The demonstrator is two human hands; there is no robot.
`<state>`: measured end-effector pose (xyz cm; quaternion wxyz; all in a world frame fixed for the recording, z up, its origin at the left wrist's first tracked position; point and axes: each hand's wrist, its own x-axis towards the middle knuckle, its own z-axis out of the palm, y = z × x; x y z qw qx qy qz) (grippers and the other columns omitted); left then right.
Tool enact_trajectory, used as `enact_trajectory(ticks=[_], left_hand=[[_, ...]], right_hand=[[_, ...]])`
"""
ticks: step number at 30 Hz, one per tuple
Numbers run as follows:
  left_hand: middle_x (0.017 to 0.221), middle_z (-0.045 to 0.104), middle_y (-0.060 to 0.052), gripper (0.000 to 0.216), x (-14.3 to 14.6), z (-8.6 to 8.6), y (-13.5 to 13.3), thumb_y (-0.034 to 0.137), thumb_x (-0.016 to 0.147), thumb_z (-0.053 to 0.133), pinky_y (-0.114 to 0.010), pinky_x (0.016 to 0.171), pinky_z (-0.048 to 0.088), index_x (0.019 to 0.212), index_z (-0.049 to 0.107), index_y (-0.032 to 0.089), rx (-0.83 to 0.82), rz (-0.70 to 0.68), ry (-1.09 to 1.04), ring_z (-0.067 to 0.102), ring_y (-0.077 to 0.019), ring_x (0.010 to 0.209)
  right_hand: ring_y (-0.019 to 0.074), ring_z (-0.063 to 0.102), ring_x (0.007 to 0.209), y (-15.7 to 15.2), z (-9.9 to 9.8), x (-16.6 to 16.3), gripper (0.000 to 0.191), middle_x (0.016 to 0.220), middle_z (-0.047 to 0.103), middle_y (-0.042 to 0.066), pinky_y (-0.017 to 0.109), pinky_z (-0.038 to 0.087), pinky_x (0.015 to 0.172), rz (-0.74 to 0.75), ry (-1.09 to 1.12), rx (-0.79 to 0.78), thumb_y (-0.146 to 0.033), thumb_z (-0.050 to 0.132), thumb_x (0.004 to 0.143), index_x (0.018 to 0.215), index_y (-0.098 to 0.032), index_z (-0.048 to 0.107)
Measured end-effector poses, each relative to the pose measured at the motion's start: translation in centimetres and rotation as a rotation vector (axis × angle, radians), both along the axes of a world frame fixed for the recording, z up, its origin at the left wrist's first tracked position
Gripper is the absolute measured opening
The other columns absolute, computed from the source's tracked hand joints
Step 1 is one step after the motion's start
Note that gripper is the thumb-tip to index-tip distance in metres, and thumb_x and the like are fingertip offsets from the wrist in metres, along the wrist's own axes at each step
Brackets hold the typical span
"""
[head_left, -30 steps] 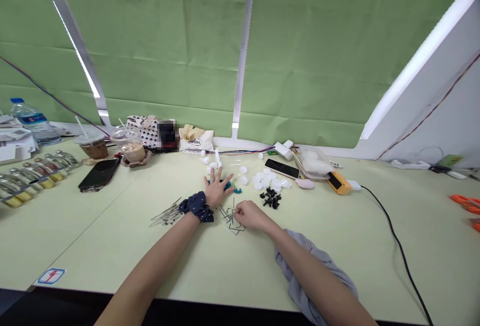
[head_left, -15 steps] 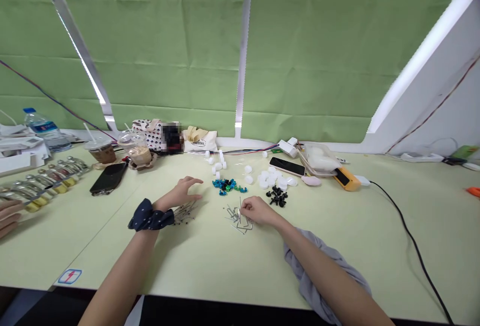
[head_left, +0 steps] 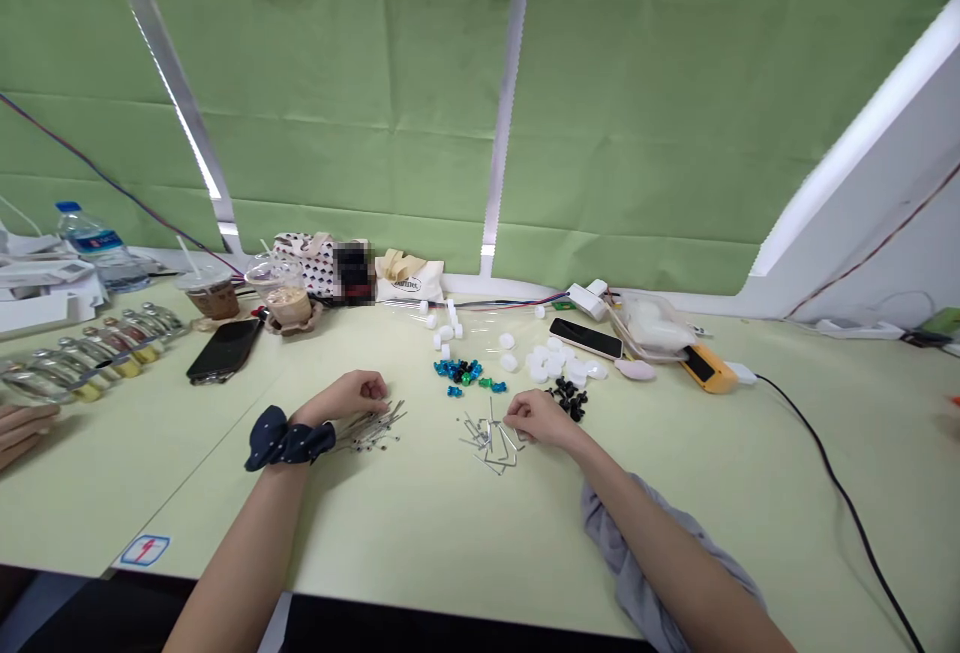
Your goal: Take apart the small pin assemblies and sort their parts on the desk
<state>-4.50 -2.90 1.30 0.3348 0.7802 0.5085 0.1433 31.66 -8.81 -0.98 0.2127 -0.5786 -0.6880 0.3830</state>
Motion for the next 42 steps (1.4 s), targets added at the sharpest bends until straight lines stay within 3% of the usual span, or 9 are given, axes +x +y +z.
enact_trajectory(ticks=[4, 9, 13, 16, 19, 23, 32, 37, 42], left_hand=[[0.069, 0.062, -0.001, 0.041, 0.0, -0.1, -0.1, 0.053, 0.061, 0.061, -0.025, 0.06, 0.041, 0.08, 0.061, 0.017, 0.009, 0.011, -0.006, 0.055, -0.0162, 0.066], [0.068, 0.062, -0.001, 0.036, 0.3, -0.5, -0.1, 0.052, 0.066, 0.057, -0.025, 0.058, 0.04, 0.078, 0.061, 0.018, 0.067, 0.049, 0.011, 0.055, -0.0167, 0.065], [0.068, 0.062, -0.002, 0.037, 0.5, -0.5, -0.2, 0.053, 0.066, 0.056, -0.025, 0.058, 0.04, 0.077, 0.061, 0.018, 0.086, 0.074, 0.018, 0.056, -0.0167, 0.065], [0.071, 0.063, -0.002, 0.038, 0.4, -0.3, -0.2, 0.053, 0.066, 0.056, -0.025, 0.06, 0.041, 0.077, 0.062, 0.017, 0.075, 0.066, 0.003, 0.056, -0.0165, 0.065], [0.075, 0.063, -0.003, 0.038, 0.0, -0.2, -0.1, 0.053, 0.066, 0.057, -0.025, 0.063, 0.042, 0.079, 0.062, 0.017, 0.068, 0.056, -0.026, 0.057, -0.017, 0.069], [0.078, 0.064, -0.004, 0.038, -0.3, 0.1, -0.2, 0.051, 0.067, 0.058, -0.027, 0.066, 0.043, 0.081, 0.063, 0.016, 0.058, 0.023, -0.087, 0.057, -0.0178, 0.071], [0.067, 0.063, -0.003, 0.038, -0.4, 0.8, -0.8, 0.05, 0.062, 0.066, -0.023, 0.06, 0.038, 0.077, 0.068, 0.015, -0.001, -0.106, -0.05, 0.054, -0.0151, 0.063], [0.062, 0.062, -0.002, 0.039, -0.5, 0.7, -1.1, 0.052, 0.056, 0.069, -0.021, 0.051, 0.034, 0.071, 0.068, 0.016, 0.044, -0.085, 0.05, 0.052, -0.014, 0.057], [0.064, 0.065, -0.003, 0.036, -0.5, 0.7, -1.2, 0.05, 0.059, 0.067, -0.021, 0.052, 0.035, 0.073, 0.07, 0.016, 0.031, -0.112, 0.071, 0.055, -0.0149, 0.059]], right_hand=[[0.0104, 0.053, 0.043, -0.1, 0.1, -0.2, 0.017, 0.055, 0.061, 0.0, 0.022, 0.041, 0.05, 0.013, -0.009, 0.03, -0.033, 0.061, 0.072, 0.071, -0.015, 0.059], [0.0142, 0.056, 0.059, 0.3, 0.4, -0.4, 0.021, 0.063, 0.061, 0.003, 0.024, 0.042, 0.057, -0.127, -0.09, 0.218, -0.035, 0.054, 0.076, 0.074, -0.016, 0.06], [0.0132, 0.056, 0.067, 0.6, -0.1, -0.6, 0.021, 0.092, 0.061, 0.006, 0.028, 0.045, 0.07, -0.165, -0.095, 0.371, -0.027, 0.053, 0.076, 0.093, -0.016, 0.059], [0.0133, 0.056, 0.077, 0.7, -0.5, -0.8, 0.035, 0.118, 0.05, 0.008, 0.029, 0.045, 0.077, -0.1, -0.098, 0.447, -0.022, 0.05, 0.078, 0.113, -0.019, 0.053], [0.0177, 0.053, 0.098, 0.7, -1.0, -1.0, 0.042, 0.127, 0.045, 0.007, 0.033, 0.042, 0.088, -0.028, -0.162, 0.498, -0.019, 0.047, 0.08, 0.122, -0.023, 0.049], [0.0222, 0.045, 0.112, 1.2, -1.6, -1.2, 0.039, 0.119, 0.051, 0.008, 0.036, 0.039, 0.093, -0.005, -0.246, 0.537, -0.017, 0.047, 0.081, 0.12, -0.021, 0.053], [0.0177, 0.056, 0.075, 1.9, -2.3, -0.6, 0.017, 0.09, 0.057, 0.007, 0.033, 0.046, 0.073, -0.092, -0.142, 0.485, -0.021, 0.056, 0.077, 0.089, -0.017, 0.066], [0.0155, 0.055, 0.068, 1.7, -2.0, -0.6, 0.015, 0.086, 0.057, 0.007, 0.031, 0.046, 0.07, -0.11, -0.089, 0.48, -0.023, 0.058, 0.074, 0.085, -0.017, 0.067], [0.0151, 0.054, 0.067, 1.6, -1.8, -0.6, 0.015, 0.084, 0.057, 0.006, 0.031, 0.046, 0.07, -0.116, -0.094, 0.472, -0.024, 0.059, 0.073, 0.084, -0.017, 0.067]])
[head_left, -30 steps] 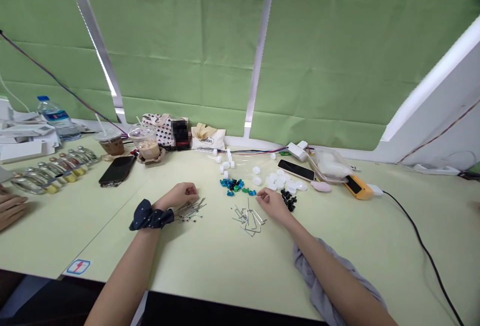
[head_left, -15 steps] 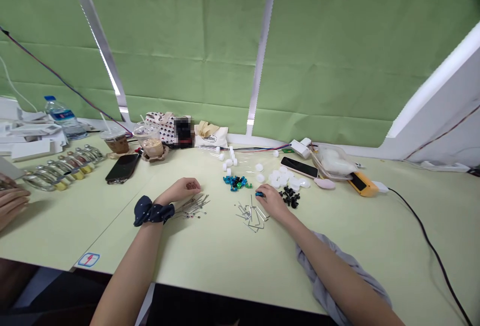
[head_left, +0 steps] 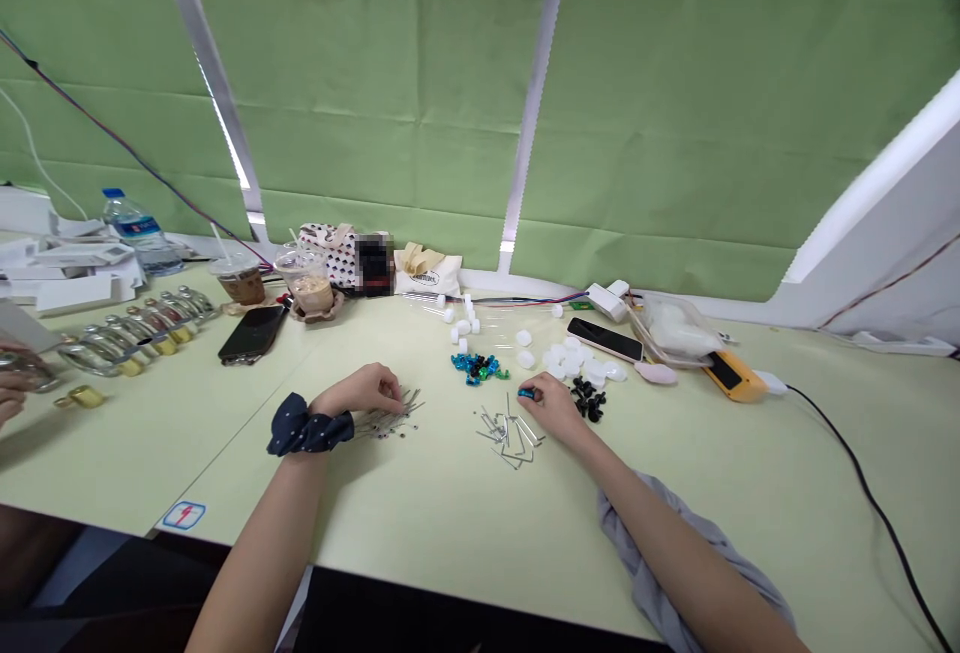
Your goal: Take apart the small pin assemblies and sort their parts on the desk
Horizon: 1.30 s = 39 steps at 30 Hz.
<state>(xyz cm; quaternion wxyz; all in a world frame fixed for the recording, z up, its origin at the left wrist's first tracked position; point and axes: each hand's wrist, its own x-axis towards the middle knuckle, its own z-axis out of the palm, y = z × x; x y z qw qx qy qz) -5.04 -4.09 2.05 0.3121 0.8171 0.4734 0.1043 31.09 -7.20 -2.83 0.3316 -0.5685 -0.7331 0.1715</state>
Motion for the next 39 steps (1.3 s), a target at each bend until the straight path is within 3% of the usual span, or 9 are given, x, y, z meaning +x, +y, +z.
enact_trajectory(ticks=[11, 18, 26, 33, 39], left_hand=[[0.074, 0.066, -0.004, 0.028, -0.2, 0.7, -0.3, 0.041, 0.067, 0.058, -0.023, 0.06, 0.039, 0.077, 0.066, 0.016, -0.047, -0.027, -0.006, 0.057, -0.0164, 0.066], [0.077, 0.064, -0.004, 0.026, -0.3, 1.5, -0.5, 0.038, 0.069, 0.054, -0.024, 0.065, 0.04, 0.077, 0.062, 0.016, -0.064, 0.027, -0.025, 0.056, -0.0172, 0.071], [0.069, 0.06, -0.001, 0.023, -0.4, 2.0, -0.8, 0.037, 0.07, 0.05, -0.024, 0.062, 0.038, 0.07, 0.058, 0.016, -0.097, 0.079, -0.097, 0.052, -0.0152, 0.066], [0.072, 0.066, -0.003, 0.023, -0.2, 2.6, -1.0, 0.039, 0.071, 0.052, -0.024, 0.061, 0.038, 0.071, 0.058, 0.017, -0.171, 0.082, -0.151, 0.055, -0.0162, 0.067], [0.071, 0.062, -0.002, 0.026, 1.3, 3.9, -2.2, 0.043, 0.08, 0.046, -0.028, 0.073, 0.043, 0.08, 0.051, 0.017, -0.167, 0.087, -0.494, 0.058, -0.0152, 0.074]], right_hand=[[0.0152, 0.053, 0.068, -0.1, 0.2, 0.2, 0.017, 0.084, 0.058, 0.005, 0.029, 0.045, 0.07, 0.015, -0.006, -0.018, -0.026, 0.058, 0.073, 0.085, -0.018, 0.067], [0.0154, 0.053, 0.068, -0.1, 0.3, 0.2, 0.017, 0.083, 0.058, 0.005, 0.03, 0.045, 0.07, 0.001, -0.013, -0.038, -0.027, 0.058, 0.072, 0.084, -0.019, 0.068], [0.0155, 0.053, 0.068, -0.3, 0.5, 0.2, 0.018, 0.083, 0.059, 0.005, 0.03, 0.045, 0.07, 0.003, 0.002, -0.042, -0.027, 0.058, 0.072, 0.084, -0.018, 0.068], [0.0159, 0.053, 0.068, -0.3, 0.5, 0.2, 0.017, 0.083, 0.059, 0.005, 0.031, 0.045, 0.07, 0.011, 0.015, -0.034, -0.027, 0.059, 0.072, 0.084, -0.019, 0.068], [0.0156, 0.054, 0.068, -0.3, 0.5, 0.1, 0.019, 0.082, 0.061, 0.005, 0.03, 0.045, 0.069, 0.004, 0.058, -0.032, -0.029, 0.058, 0.073, 0.085, -0.018, 0.067]])
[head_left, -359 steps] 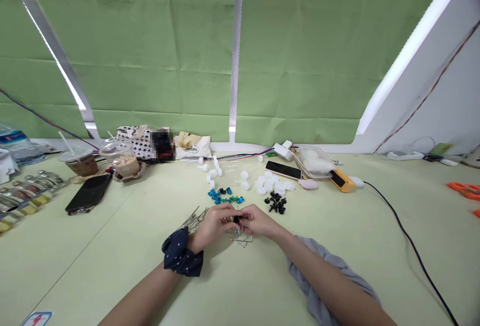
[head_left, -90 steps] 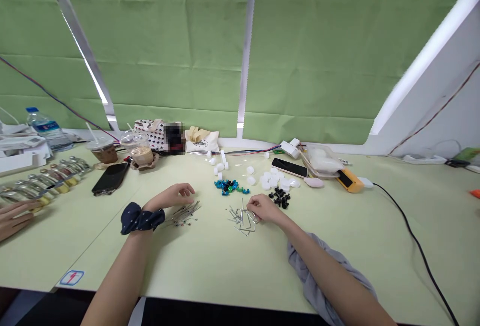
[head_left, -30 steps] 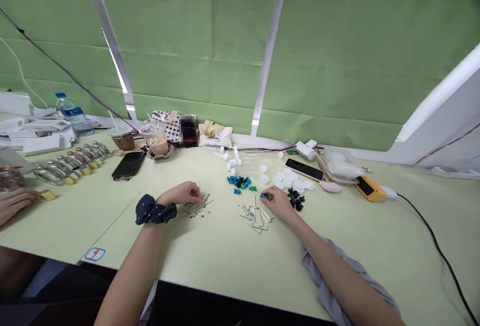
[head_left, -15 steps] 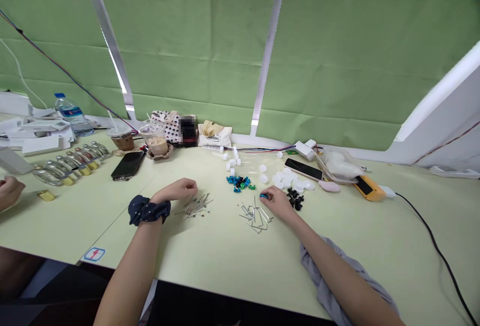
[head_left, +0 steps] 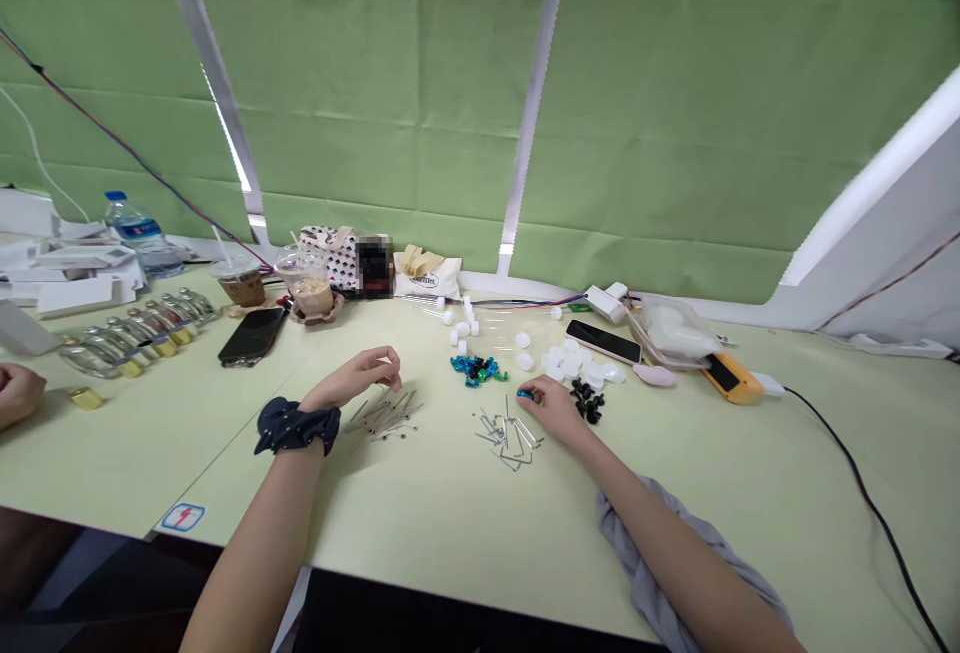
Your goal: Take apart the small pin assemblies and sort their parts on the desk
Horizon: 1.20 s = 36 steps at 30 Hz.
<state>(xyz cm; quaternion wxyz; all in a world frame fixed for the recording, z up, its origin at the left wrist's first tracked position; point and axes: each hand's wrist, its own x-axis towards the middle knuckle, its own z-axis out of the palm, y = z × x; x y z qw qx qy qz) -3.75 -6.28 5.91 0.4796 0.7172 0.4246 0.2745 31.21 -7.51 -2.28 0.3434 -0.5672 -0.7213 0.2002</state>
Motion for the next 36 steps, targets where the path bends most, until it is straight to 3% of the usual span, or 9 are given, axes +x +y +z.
enact_trajectory(ticks=[3, 6, 10, 16, 20, 24, 30, 33, 36], left_hand=[[0.064, 0.055, 0.002, 0.027, 1.5, -0.4, -0.3, 0.044, 0.08, 0.05, -0.025, 0.061, 0.043, 0.086, 0.049, 0.018, -0.039, 0.028, -0.115, 0.056, -0.0115, 0.061], [0.058, 0.046, 0.006, 0.029, 3.0, -1.6, 0.0, 0.041, 0.077, 0.055, -0.018, 0.043, 0.03, 0.094, 0.049, 0.018, -0.047, 0.104, -0.174, 0.042, -0.0053, 0.043], [0.062, 0.055, 0.003, 0.029, 4.3, -3.2, 0.6, 0.038, 0.075, 0.059, -0.017, 0.038, 0.026, 0.093, 0.051, 0.017, -0.106, 0.165, -0.252, 0.036, -0.0032, 0.04], [0.107, 0.065, -0.013, 0.035, 5.5, -3.1, 0.7, 0.039, 0.075, 0.063, -0.025, 0.069, 0.049, 0.098, 0.06, 0.013, -0.301, 0.139, -0.407, 0.061, -0.0095, 0.067], [0.12, 0.058, -0.016, 0.045, 6.9, -2.0, 0.2, 0.036, 0.074, 0.066, -0.033, 0.091, 0.044, 0.111, 0.058, 0.011, -0.36, -0.068, -0.5, 0.057, -0.0212, 0.107], [0.121, 0.058, -0.012, 0.042, 9.3, -1.7, -0.1, 0.025, 0.072, 0.069, -0.034, 0.099, 0.039, 0.111, 0.059, 0.013, -0.395, -0.173, -0.503, 0.049, -0.0204, 0.117], [0.094, 0.066, -0.012, 0.024, 13.8, -3.6, 0.2, 0.031, 0.079, 0.062, -0.025, 0.075, 0.049, 0.091, 0.064, 0.01, -0.447, 0.093, -0.59, 0.063, -0.0138, 0.082], [0.075, 0.062, -0.005, 0.033, 14.9, -4.4, -0.1, 0.041, 0.076, 0.063, -0.02, 0.052, 0.044, 0.091, 0.064, 0.012, -0.359, 0.112, -0.573, 0.052, -0.0066, 0.055], [0.061, 0.052, 0.001, 0.041, 15.2, -4.7, -0.6, 0.05, 0.072, 0.062, -0.018, 0.045, 0.036, 0.091, 0.065, 0.013, -0.268, 0.108, -0.509, 0.043, -0.0057, 0.049]], right_hand=[[0.0156, 0.055, 0.069, 0.0, 0.0, 0.0, 0.02, 0.084, 0.062, 0.005, 0.03, 0.045, 0.069, -0.019, 0.022, -0.005, -0.03, 0.058, 0.073, 0.086, -0.017, 0.066], [0.0152, 0.055, 0.068, 0.1, -0.1, 0.2, 0.02, 0.083, 0.062, 0.005, 0.03, 0.045, 0.068, -0.014, 0.031, -0.011, -0.029, 0.058, 0.072, 0.086, -0.016, 0.066], [0.0151, 0.055, 0.067, 0.2, -0.1, 0.3, 0.018, 0.082, 0.061, 0.004, 0.029, 0.046, 0.067, -0.004, 0.042, -0.017, -0.027, 0.06, 0.071, 0.085, -0.017, 0.066], [0.0146, 0.056, 0.07, 0.2, -0.2, 0.1, 0.019, 0.089, 0.059, 0.005, 0.029, 0.049, 0.066, 0.018, 0.182, -0.01, -0.029, 0.062, 0.07, 0.085, -0.018, 0.065], [0.0147, 0.058, 0.072, 0.0, 0.0, -0.4, 0.022, 0.093, 0.058, 0.006, 0.029, 0.051, 0.067, 0.08, 0.305, -0.008, -0.032, 0.063, 0.071, 0.088, -0.019, 0.064], [0.0144, 0.058, 0.073, -0.3, 0.5, -0.9, 0.022, 0.092, 0.059, 0.006, 0.028, 0.051, 0.067, 0.14, 0.343, 0.003, -0.032, 0.063, 0.072, 0.091, -0.019, 0.064], [0.0141, 0.056, 0.074, -0.5, 0.9, -1.2, 0.024, 0.09, 0.06, 0.005, 0.029, 0.049, 0.069, 0.192, 0.36, 0.004, -0.032, 0.063, 0.073, 0.093, -0.02, 0.066], [0.0145, 0.056, 0.075, -0.6, 0.9, -1.5, 0.027, 0.089, 0.061, 0.005, 0.03, 0.049, 0.071, 0.232, 0.464, -0.038, -0.034, 0.065, 0.071, 0.094, -0.02, 0.066], [0.0149, 0.058, 0.077, -0.9, 1.1, -1.8, 0.032, 0.087, 0.062, 0.005, 0.03, 0.049, 0.072, 0.284, 0.608, -0.133, -0.036, 0.068, 0.067, 0.094, -0.018, 0.063]])
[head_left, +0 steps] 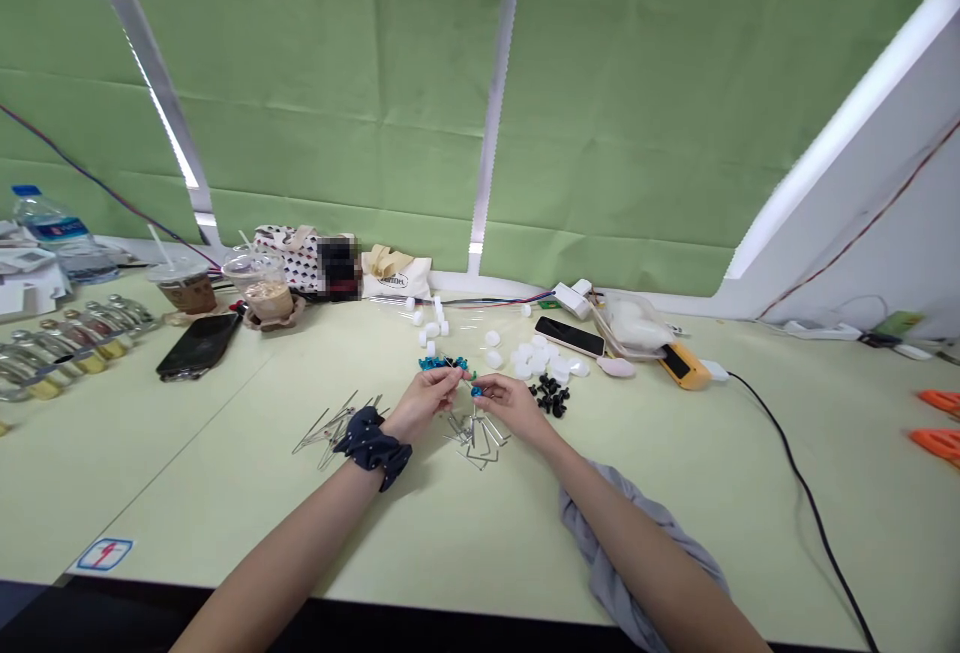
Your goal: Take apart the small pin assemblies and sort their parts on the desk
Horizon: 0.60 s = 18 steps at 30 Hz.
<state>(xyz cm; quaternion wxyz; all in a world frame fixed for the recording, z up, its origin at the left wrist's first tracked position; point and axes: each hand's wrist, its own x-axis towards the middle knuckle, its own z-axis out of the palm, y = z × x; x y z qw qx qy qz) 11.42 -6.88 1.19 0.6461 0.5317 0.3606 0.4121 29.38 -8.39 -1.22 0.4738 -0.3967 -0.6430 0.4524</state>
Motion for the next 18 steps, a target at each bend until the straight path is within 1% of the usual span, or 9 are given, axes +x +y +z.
enact_trajectory(ticks=[2, 6, 11, 18], left_hand=[[0.061, 0.05, 0.0, 0.042, 0.01, -0.02, -0.35, 0.052, 0.071, 0.062, -0.019, 0.048, 0.038, 0.088, 0.066, 0.014, 0.04, 0.012, 0.036, 0.045, -0.0079, 0.054], [0.07, 0.054, -0.003, 0.04, 0.14, 0.1, -0.7, 0.052, 0.071, 0.061, -0.021, 0.053, 0.042, 0.084, 0.066, 0.014, 0.106, 0.03, 0.068, 0.049, -0.0114, 0.064], [0.079, 0.059, -0.004, 0.037, 0.38, 0.03, -0.8, 0.051, 0.075, 0.057, -0.021, 0.054, 0.043, 0.082, 0.065, 0.015, 0.181, 0.051, 0.076, 0.051, -0.0122, 0.068], [0.08, 0.059, -0.006, 0.032, 0.53, -0.43, -0.85, 0.046, 0.079, 0.053, -0.022, 0.053, 0.044, 0.081, 0.064, 0.016, 0.31, 0.096, 0.123, 0.051, -0.0139, 0.07]], right_hand=[[0.015, 0.058, 0.078, -0.22, 0.15, -0.2, 0.033, 0.086, 0.062, 0.004, 0.03, 0.05, 0.072, 0.031, 0.057, -0.047, -0.035, 0.07, 0.066, 0.093, -0.019, 0.061], [0.0145, 0.059, 0.078, -0.57, 0.43, -0.4, 0.032, 0.085, 0.062, 0.003, 0.028, 0.049, 0.071, 0.065, 0.112, -0.097, -0.033, 0.072, 0.063, 0.089, -0.019, 0.06], [0.0147, 0.059, 0.076, -0.64, 0.43, -0.48, 0.033, 0.086, 0.062, 0.003, 0.03, 0.05, 0.07, 0.085, 0.107, -0.121, -0.035, 0.072, 0.064, 0.091, -0.018, 0.06], [0.0126, 0.058, 0.075, -0.89, 0.64, -0.64, 0.025, 0.088, 0.061, 0.003, 0.027, 0.048, 0.069, 0.115, 0.159, -0.13, -0.028, 0.071, 0.067, 0.088, -0.018, 0.062]])
